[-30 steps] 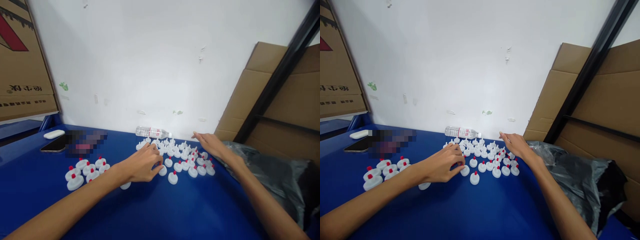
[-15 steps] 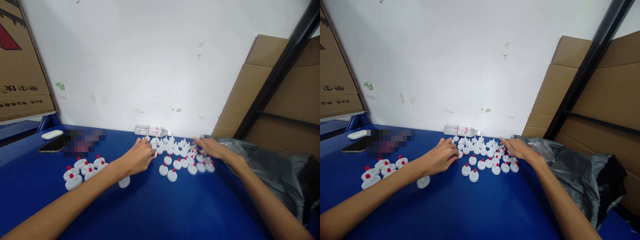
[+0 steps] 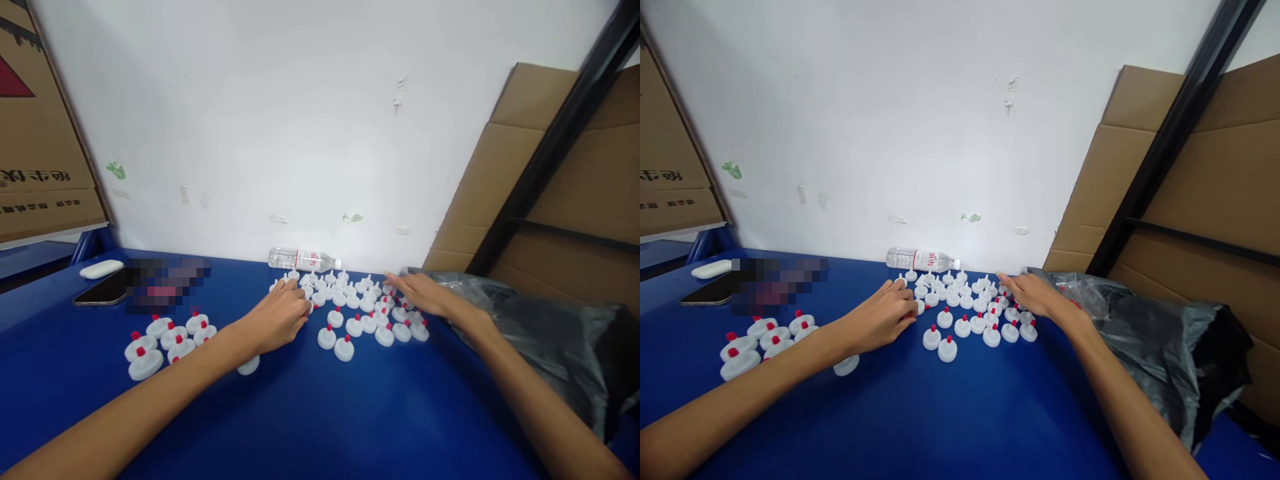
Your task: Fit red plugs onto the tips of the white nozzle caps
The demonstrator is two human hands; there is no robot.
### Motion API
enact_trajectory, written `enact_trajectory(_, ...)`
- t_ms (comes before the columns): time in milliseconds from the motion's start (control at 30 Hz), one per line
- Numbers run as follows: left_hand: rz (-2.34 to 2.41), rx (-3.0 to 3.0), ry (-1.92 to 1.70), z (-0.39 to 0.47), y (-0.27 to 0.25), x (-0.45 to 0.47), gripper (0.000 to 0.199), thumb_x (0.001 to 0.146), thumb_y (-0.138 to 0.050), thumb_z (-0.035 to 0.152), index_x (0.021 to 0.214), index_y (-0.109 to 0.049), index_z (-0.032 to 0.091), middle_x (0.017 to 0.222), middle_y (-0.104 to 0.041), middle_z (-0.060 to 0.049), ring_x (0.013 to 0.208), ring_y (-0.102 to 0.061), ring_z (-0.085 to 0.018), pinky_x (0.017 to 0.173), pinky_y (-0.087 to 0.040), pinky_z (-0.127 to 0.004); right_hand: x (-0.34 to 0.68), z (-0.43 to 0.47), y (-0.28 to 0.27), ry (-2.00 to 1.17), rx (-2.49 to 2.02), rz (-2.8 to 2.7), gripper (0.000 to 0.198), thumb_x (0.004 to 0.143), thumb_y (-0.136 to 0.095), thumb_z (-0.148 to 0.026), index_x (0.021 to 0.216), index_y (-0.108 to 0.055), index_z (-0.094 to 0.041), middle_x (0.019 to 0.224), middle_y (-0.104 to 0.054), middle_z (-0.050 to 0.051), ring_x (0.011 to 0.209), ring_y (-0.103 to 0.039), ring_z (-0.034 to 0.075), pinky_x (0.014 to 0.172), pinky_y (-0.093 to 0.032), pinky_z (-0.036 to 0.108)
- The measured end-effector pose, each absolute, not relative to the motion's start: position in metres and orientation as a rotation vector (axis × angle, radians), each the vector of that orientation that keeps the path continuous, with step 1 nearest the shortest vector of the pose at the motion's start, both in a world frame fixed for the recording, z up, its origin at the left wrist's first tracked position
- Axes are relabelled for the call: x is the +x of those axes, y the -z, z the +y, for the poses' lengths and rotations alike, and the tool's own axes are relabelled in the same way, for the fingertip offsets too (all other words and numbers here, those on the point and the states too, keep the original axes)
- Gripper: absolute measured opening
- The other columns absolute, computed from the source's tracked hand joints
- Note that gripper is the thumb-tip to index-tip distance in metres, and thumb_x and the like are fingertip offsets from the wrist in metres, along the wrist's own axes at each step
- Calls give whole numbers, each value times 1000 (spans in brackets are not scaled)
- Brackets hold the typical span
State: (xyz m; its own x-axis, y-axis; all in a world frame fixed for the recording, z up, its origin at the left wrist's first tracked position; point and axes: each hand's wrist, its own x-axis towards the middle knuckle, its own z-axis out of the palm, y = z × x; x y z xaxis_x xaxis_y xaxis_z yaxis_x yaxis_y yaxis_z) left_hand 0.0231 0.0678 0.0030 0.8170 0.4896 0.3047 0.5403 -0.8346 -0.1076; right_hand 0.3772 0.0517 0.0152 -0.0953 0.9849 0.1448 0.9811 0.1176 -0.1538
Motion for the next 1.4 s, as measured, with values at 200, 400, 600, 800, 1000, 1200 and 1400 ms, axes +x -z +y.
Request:
enact_trajectory(200, -828, -2853, 627, 69, -6, 24, 15, 97, -50, 23, 91, -61, 16, 85, -64, -6, 82, -55, -21, 72, -42, -32, 352, 41, -30, 383, -1632, -2045, 40, 95, -47, -52, 112, -66, -21, 101, -71, 9, 90, -66, 27, 79, -50, 39)
enact_trajectory(400, -650, -2827, 1024, 71, -9, 24, 15, 99, -52, 28, 102, -63, 17, 94, -67, -6, 88, -58, -20, 76, -47, -32, 293, 16, -35, 509, -1139, -2092, 23, 98, -46, -24, 116, -60, -23, 112, -65, 9, 105, -62, 26, 91, -50, 43)
enact_trajectory(600, -431, -2725, 1295, 68, -12, 26, 19, 100, -50, 25, 108, -64, 16, 97, -69, -7, 90, -58, -19, 81, -49, -34, 259, 3, -31, 458, -913, -2236, 34, 96, -49, -13, 127, -49, -28, 132, -58, 9, 119, -56, 23, 97, -50, 44)
enact_trajectory(800, -414, -2664, 1273, 64, -12, 27, 21, 100, -49, 27, 104, -66, 16, 92, -69, -7, 85, -60, -18, 77, -49, -34, 257, 1, -22, 460, -865, -2181, 29, 94, -58, -21, 121, -53, -28, 112, -69, 6, 106, -65, 22, 89, -55, 40)
enact_trajectory(1000, -411, -2620, 1394, 64, -15, 26, 16, 98, -53, 25, 108, -65, 18, 93, -69, -6, 86, -60, -17, 78, -50, -33, 253, -3, -25, 422, -843, -2147, 27, 93, -58, -18, 118, -55, -29, 119, -70, 5, 109, -66, 22, 92, -56, 41)
enact_trajectory(1200, -349, -2694, 1381, 64, -12, 25, 17, 99, -53, 23, 107, -66, 16, 94, -70, -6, 84, -59, -16, 76, -49, -31, 247, -5, -19, 419, -762, -2201, 21, 94, -57, -15, 112, -53, -26, 122, -69, 8, 114, -65, 22, 93, -55, 42)
enact_trajectory(1400, -519, -2814, 1284, 61, -14, 27, 25, 102, -46, 30, 96, -66, 16, 85, -68, -5, 80, -56, -17, 73, -45, -30, 243, -7, -15, 415, -796, -2139, 20, 92, -54, -8, 100, -49, -26, 124, -68, 8, 116, -63, 22, 92, -55, 41)
